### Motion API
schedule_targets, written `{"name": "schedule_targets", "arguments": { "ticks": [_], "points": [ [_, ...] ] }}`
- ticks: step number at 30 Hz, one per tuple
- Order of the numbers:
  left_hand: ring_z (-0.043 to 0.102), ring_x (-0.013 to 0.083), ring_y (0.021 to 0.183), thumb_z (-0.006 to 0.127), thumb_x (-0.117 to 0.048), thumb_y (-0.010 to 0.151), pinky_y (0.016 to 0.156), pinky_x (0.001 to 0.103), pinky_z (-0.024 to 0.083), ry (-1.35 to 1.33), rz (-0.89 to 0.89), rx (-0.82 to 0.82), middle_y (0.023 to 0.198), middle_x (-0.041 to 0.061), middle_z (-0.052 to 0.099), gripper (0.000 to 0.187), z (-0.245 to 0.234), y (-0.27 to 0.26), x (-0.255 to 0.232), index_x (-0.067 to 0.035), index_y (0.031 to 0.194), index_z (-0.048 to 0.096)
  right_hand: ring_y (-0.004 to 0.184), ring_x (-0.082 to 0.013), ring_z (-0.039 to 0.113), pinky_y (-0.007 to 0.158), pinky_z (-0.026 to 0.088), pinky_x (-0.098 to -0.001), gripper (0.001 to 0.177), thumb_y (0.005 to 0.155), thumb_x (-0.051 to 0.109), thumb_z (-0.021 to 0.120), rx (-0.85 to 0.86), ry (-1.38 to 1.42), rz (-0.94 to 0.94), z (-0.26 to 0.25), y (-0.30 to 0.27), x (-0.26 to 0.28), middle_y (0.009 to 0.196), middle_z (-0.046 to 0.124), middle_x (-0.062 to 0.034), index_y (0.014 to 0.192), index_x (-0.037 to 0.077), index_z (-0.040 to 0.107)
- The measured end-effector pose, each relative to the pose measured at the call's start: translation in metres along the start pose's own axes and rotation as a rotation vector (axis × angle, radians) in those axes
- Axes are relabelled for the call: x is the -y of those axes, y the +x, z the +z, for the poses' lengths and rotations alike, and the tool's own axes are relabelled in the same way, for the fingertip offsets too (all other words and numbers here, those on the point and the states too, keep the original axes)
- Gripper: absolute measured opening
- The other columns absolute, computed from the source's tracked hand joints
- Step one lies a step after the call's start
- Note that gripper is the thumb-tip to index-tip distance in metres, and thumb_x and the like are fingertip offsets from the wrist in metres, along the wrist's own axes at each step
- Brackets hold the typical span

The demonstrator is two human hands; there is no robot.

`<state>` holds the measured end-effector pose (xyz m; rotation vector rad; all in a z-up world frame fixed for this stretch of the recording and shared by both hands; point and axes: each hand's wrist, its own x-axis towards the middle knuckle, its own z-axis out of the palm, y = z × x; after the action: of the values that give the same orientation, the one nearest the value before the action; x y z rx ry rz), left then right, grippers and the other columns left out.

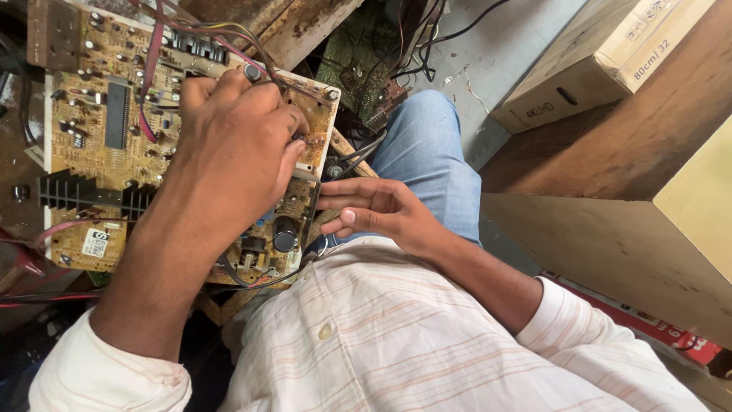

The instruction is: The person is repairing a circuit board by scraping the surface with a screwdriver, testing components with a multimeter, and replacing a capacitor. They handle the board, multimeter probes, and a new capacitor.

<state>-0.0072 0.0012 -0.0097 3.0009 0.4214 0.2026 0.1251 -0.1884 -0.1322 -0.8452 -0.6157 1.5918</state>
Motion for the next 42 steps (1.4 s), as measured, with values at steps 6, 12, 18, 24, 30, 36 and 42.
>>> {"name": "schedule_targets", "arguments": {
  "ticks": [6,12,18,24,30,36,42],
  "points": [
    [0.062,0.0313,0.109,0.081,-0.023,0.089,0.101,0.049,0.038,0.037,0.02,-0.005,0.095,0.007,0.071,0.019,0.001,0.0,0.001,-0.008,0.1,0.08,0.117,-0.0284,0.07,0.101,0.058,-0.04,0.052,0.103,0.011,0.062,-0.017,0.006,0.014,0.0,0.0,-0.001,0.141,0.062,-0.0232,0.149,-0.009,0.046],
    [0.063,0.0271,0.102,0.083,-0.021,0.086,0.1,0.048,0.038,0.019,0.046,-0.021,0.095,0.004,0.071,0.016,0.002,-0.001,0.0,-0.012,0.099,0.081,0.117,-0.0285,0.07,0.101,0.058,-0.0401,0.052,0.104,0.011,0.062,-0.009,0.026,0.006,0.0,0.0,-0.002,0.141,0.062,-0.0233,0.149,-0.009,0.046],
    [0.063,0.0255,0.1,0.081,-0.018,0.09,0.102,0.047,0.038,0.048,0.072,-0.049,0.094,0.004,0.07,0.013,0.005,-0.002,0.001,-0.012,0.102,0.082,0.117,-0.0291,0.071,0.1,0.059,-0.0396,0.052,0.103,0.011,0.062,-0.009,0.02,0.009,0.0,-0.001,0.0,0.141,0.062,-0.023,0.149,-0.009,0.046],
    [0.063,0.0259,0.101,0.079,-0.015,0.092,0.102,0.048,0.038,0.05,0.083,-0.069,0.092,0.004,0.07,0.008,0.005,-0.003,0.0,-0.012,0.1,0.082,0.116,-0.0291,0.071,0.1,0.059,-0.0389,0.052,0.104,0.011,0.063,-0.011,0.01,0.01,0.0,-0.001,0.001,0.14,0.063,-0.0236,0.148,-0.01,0.047],
    [0.064,0.0274,0.101,0.08,-0.013,0.085,0.1,0.046,0.039,0.039,0.08,-0.02,0.089,0.005,0.07,0.005,0.003,0.003,0.001,-0.014,0.09,0.081,0.115,-0.0288,0.071,0.099,0.059,-0.0388,0.052,0.103,0.011,0.063,-0.025,0.014,0.031,-0.001,0.0,0.002,0.14,0.063,-0.0236,0.148,-0.01,0.047],
    [0.063,0.0274,0.098,0.085,-0.017,0.08,0.097,0.046,0.039,-0.062,0.028,-0.013,0.089,0.005,0.071,0.018,0.004,0.005,-0.001,-0.012,0.096,0.08,0.115,-0.0291,0.071,0.099,0.059,-0.0388,0.052,0.103,0.011,0.063,-0.02,0.016,0.028,-0.002,0.001,0.003,0.139,0.063,-0.024,0.148,-0.01,0.047],
    [0.059,0.0303,0.098,0.073,-0.002,0.077,0.095,0.047,0.038,-0.307,0.059,-0.037,0.092,0.009,0.069,0.027,-0.015,0.003,0.005,-0.009,0.103,0.076,0.114,-0.0274,0.072,0.098,0.059,-0.0383,0.051,0.104,0.014,0.063,-0.021,0.016,0.028,-0.001,0.002,0.003,0.138,0.064,-0.0235,0.147,-0.01,0.048]
  ]
}}
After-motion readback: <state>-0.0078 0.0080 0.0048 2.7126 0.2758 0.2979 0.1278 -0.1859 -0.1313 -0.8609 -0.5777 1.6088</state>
